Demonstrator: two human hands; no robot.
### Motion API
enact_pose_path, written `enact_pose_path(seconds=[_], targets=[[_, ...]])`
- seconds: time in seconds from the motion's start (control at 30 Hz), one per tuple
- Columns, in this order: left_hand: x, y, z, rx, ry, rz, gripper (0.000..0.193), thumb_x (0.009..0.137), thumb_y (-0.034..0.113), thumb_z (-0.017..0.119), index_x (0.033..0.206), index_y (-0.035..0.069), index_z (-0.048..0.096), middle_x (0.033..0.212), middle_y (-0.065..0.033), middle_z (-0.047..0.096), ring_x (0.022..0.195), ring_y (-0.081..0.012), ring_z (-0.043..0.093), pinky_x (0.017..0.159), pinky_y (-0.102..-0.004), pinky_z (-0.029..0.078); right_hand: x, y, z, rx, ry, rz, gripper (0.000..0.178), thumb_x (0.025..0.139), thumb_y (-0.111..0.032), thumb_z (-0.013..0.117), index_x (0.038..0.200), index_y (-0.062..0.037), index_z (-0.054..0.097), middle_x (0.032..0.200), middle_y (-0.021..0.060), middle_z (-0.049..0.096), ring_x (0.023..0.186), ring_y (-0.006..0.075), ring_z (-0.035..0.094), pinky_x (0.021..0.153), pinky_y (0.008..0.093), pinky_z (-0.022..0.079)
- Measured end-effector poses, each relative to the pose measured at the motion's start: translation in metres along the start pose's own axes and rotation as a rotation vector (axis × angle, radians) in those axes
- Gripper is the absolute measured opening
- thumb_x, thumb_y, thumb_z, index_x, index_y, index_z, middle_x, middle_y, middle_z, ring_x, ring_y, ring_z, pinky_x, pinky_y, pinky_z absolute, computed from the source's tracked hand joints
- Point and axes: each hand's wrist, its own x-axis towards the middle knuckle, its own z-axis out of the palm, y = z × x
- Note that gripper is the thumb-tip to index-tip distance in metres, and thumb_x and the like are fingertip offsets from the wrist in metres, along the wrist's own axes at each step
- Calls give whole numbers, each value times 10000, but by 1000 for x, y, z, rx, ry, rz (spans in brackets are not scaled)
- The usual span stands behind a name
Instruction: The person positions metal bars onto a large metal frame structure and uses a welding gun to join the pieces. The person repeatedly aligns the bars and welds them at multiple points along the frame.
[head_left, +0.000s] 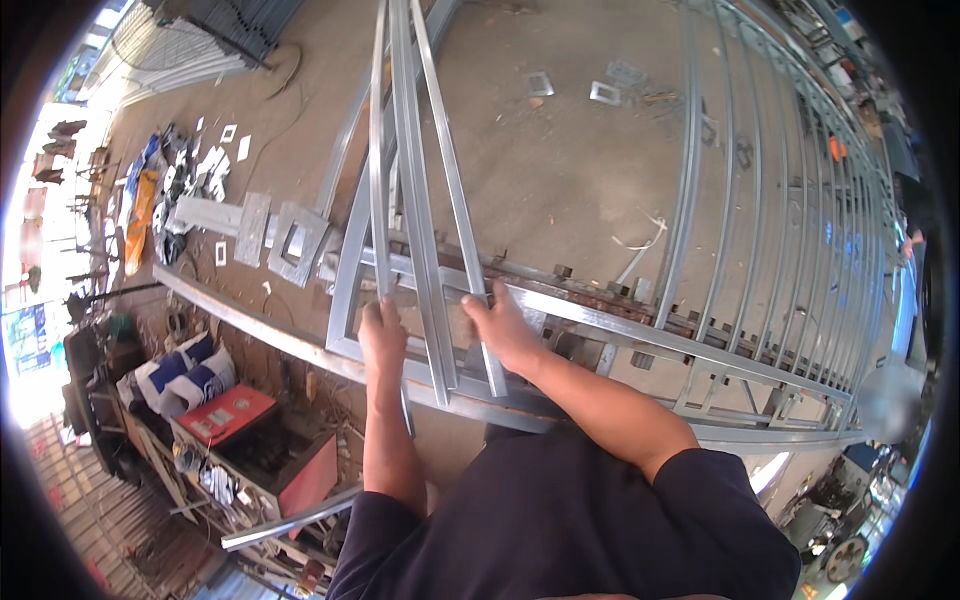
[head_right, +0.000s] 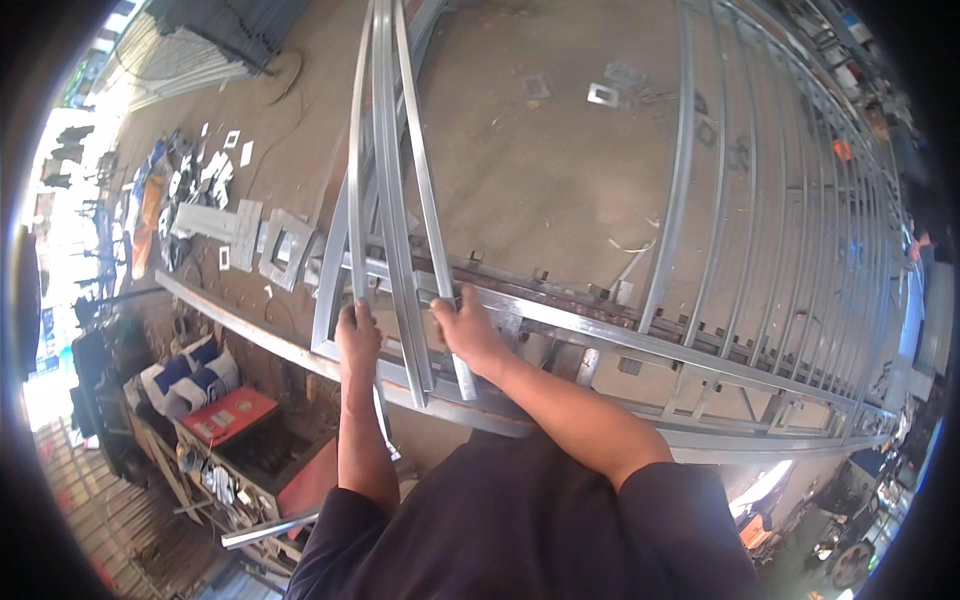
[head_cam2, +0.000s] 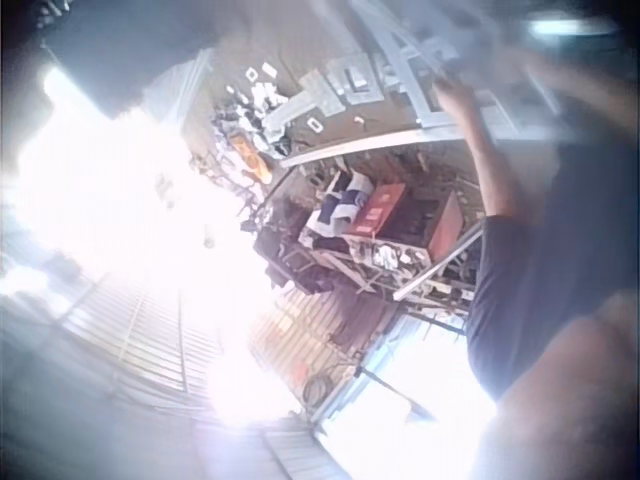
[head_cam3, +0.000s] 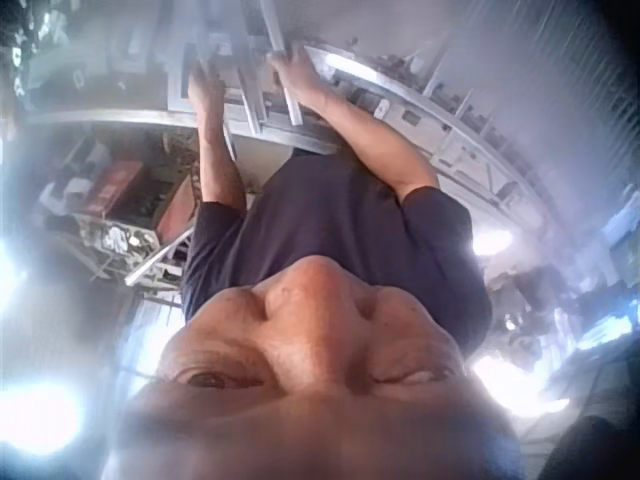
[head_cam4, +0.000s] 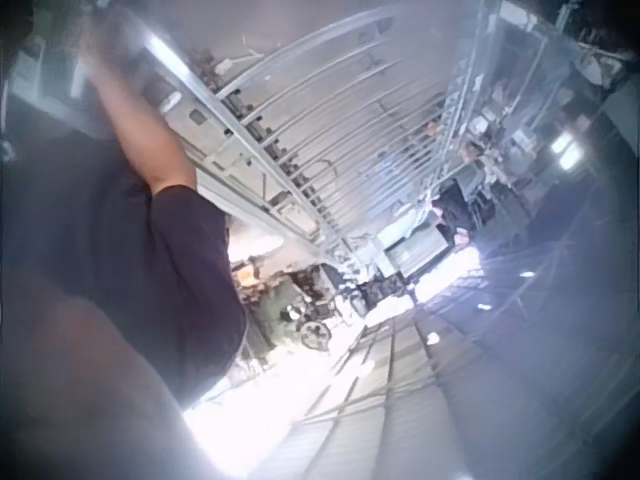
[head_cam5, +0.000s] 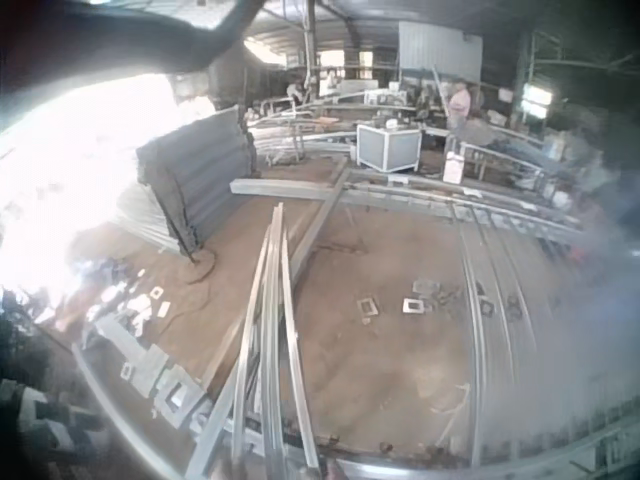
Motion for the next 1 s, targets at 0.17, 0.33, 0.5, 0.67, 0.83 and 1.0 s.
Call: enact_pose_path(seconds=[0.17, 0.33, 0.5, 0.67, 0.83, 1.0], targets=[[1, -20, 8, 36, 89, 173, 409, 1048, 335, 598, 983, -66, 642, 746, -171, 649, 704, -288, 658, 687, -460, 508, -24, 4, -69, -317, 128, -224, 441, 1052, -290, 649, 1340, 12, 508, 805, 40, 647, 613, 117, 584, 561, 297, 485], [-13, 48, 47, -94, 21, 216, 368, 1046, 308, 596, 1023, -56, 645, 739, -117, 663, 593, -182, 620, 579, -356, 508, -24, 26, -118, -412, 474, -288, 618, 1003, -414, 669, 1446, -16, 502, 1012, 287, 721, 958, 449, 720, 814, 480, 563], [6, 93, 106, -70, -117, 313, 388, 1022, 336, 619, 1028, -48, 674, 741, -125, 676, 653, -198, 658, 626, -362, 527, -6, -36, -162, -452, 629, -256, 565, 1015, -345, 612, 1423, 30, 505, 986, 304, 710, 950, 481, 690, 827, 529, 535], [30, 132, 183, -121, -278, 233, 450, 989, 392, 652, 1019, -56, 691, 775, -129, 706, 698, -204, 683, 666, -369, 541, 28, -41, -197, -523, 795, -305, 578, 1003, -345, 626, 1451, -4, 490, 984, 282, 718, 945, 474, 692, 836, 536, 528], [56, 139, 228, 0, -278, 319, 500, 980, 408, 644, 1059, -83, 696, 853, -234, 734, 868, -381, 732, 808, -459, 550, 49, -30, -201, -572, 870, -195, 616, 983, -352, 649, 1489, -57, 462, 982, 238, 729, 935, 455, 698, 821, 535, 530], [70, 151, 250, 23, -307, 297, 517, 979, 417, 641, 1082, -87, 695, 929, -282, 734, 949, -444, 722, 867, -494, 541, 58, -40, -182, -389, 780, -59, 660, 970, -347, 628, 1551, -144, 390, 982, 194, 736, 926, 448, 702, 823, 533, 542]])
